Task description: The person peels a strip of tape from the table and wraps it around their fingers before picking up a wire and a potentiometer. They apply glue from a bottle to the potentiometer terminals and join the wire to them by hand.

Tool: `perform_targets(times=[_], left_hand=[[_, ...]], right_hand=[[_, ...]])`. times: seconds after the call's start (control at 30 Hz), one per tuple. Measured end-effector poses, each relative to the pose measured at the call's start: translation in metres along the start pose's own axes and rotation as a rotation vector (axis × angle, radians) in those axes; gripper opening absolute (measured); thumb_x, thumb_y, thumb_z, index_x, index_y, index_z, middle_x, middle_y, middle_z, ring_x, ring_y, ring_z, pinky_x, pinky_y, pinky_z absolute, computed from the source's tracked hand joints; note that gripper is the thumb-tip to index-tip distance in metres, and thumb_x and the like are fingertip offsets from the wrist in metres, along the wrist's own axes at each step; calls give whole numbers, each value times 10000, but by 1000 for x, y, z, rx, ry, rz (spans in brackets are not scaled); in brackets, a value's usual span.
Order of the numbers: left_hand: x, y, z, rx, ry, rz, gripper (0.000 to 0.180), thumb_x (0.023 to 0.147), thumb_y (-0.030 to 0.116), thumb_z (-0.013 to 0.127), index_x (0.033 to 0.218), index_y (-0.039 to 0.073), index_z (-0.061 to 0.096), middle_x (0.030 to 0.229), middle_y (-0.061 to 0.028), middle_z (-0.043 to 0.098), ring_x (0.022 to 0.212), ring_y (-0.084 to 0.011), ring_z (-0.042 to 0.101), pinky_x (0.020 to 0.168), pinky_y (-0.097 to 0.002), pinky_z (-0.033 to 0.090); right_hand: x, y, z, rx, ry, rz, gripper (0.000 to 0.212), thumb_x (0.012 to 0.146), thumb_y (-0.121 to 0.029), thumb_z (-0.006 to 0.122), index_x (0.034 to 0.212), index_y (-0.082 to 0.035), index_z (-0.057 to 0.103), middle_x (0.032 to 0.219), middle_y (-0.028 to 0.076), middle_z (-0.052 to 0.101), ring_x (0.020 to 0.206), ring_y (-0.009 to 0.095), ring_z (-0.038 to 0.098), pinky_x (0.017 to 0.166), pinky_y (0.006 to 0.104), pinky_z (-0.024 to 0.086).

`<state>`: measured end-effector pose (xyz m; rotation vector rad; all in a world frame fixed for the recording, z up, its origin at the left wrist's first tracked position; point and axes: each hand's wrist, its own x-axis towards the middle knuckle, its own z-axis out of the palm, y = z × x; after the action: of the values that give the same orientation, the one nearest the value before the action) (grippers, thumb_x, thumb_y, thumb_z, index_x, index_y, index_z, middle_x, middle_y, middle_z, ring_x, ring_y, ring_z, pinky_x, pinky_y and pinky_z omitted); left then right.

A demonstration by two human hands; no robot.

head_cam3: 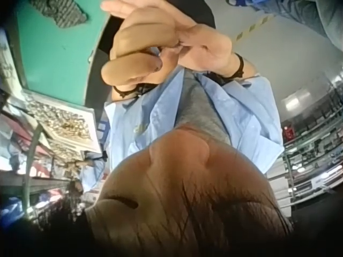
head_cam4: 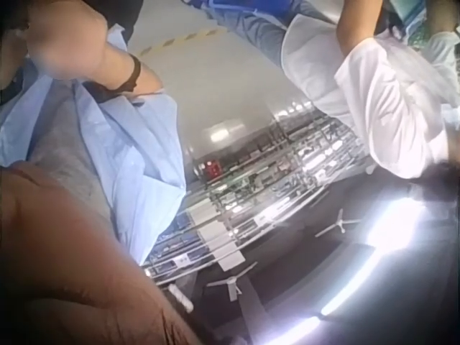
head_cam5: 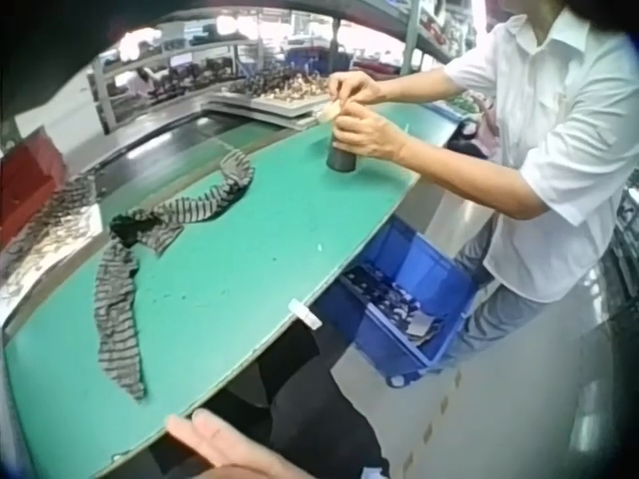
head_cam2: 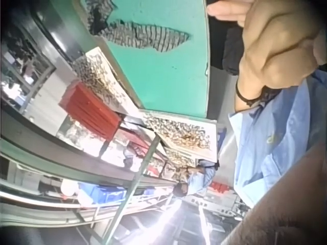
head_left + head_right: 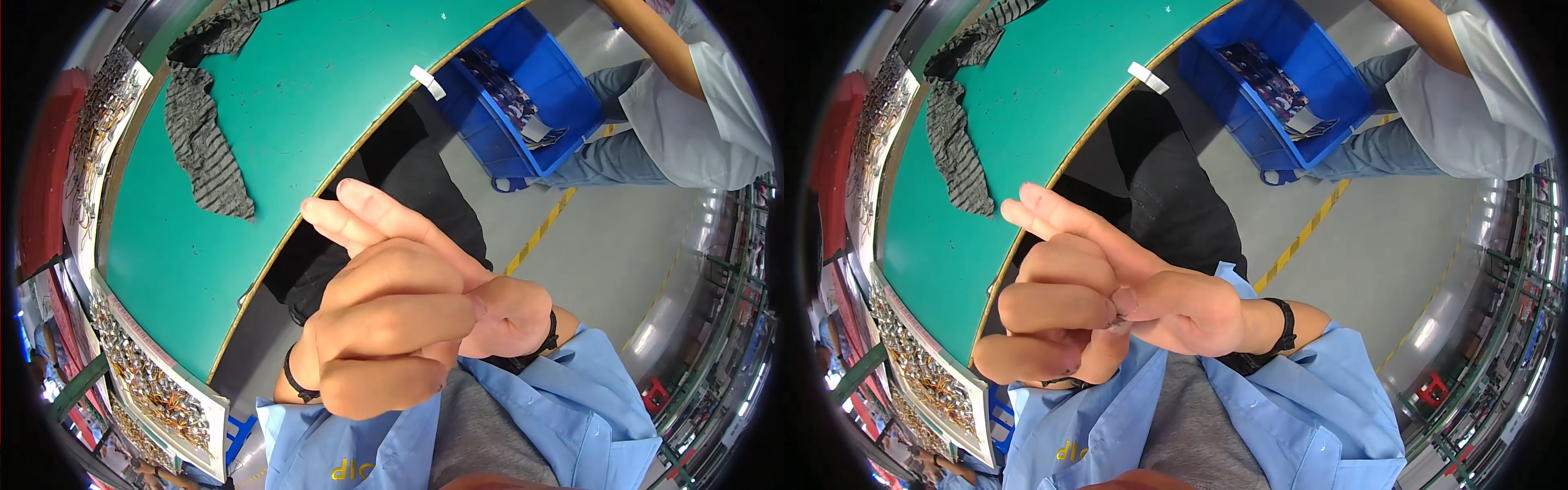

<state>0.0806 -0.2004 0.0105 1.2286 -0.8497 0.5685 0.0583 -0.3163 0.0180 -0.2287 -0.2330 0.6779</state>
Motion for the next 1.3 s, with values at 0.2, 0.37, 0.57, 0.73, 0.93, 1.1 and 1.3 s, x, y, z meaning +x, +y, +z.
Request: perform_targets(times=[0.2, 0.37, 0.57, 0.73, 0.93, 1.1, 1.3], left_hand=[[-11, -2, -1, 84, -31, 98, 428, 670, -177, 682, 888, 77, 415, 829, -133, 518, 633, -259, 521, 542, -367, 385], [-14, 2, -6, 126, -18, 91, 381, 690, -152, 714, 833, 69, 438, 825, -115, 488, 620, -241, 510, 510, -344, 391], [-18, 7, -7, 203, -35, 104, 351, 645, -70, 752, 838, 56, 487, 863, -112, 500, 669, -252, 531, 540, -345, 443], [-27, 6, -3, 175, 10, 120, 344, 543, 28, 736, 849, 24, 580, 958, -136, 544, 792, -280, 593, 607, -381, 520], [-30, 9, -2, 209, 13, 134, 329, 571, 44, 741, 866, 19, 599, 942, -131, 542, 791, -281, 592, 610, -392, 506], [-30, 10, 3, 192, 46, 120, 316, 576, 50, 748, 856, 16, 604, 944, -126, 547, 785, -278, 592, 613, -394, 497], [-30, 10, 5, 166, 92, 144, 255, 575, 35, 748, 790, 15, 611, 930, -125, 552, 766, -271, 589, 589, -376, 482]], right_hand=[[3, 5, 8, 311, 16, 22, 948, 808, 38, 378, 1570, -23, -182, 991, -162, 431, 764, -93, 416, 698, 151, 401], [2, 11, 10, 235, 124, 4, 895, 893, -16, 413, 1571, -18, -171, 870, -126, 339, 739, -39, 377, 681, 140, 367], [13, 24, 14, 418, -99, -74, 892, 989, -159, 493, 1566, -17, -173, 826, -86, 297, 724, 7, 343, 605, 146, 332], [15, 33, 11, 557, -226, -141, 905, 991, -170, 499, 1564, -27, -187, 819, -76, 292, 729, 10, 343, 587, 147, 327], [11, 35, 11, 591, -215, -121, 933, 981, -155, 518, 1558, -33, -205, 828, -78, 300, 739, 0, 348, 594, 132, 340], [8, 34, 14, 637, -202, -112, 948, 973, -138, 533, 1555, -25, -206, 840, -80, 312, 746, -12, 353, 607, 110, 346], [8, 34, 14, 632, -196, -99, 957, 961, -144, 538, 1551, -7, -203, 819, -82, 316, 753, -20, 356, 602, 105, 344]])
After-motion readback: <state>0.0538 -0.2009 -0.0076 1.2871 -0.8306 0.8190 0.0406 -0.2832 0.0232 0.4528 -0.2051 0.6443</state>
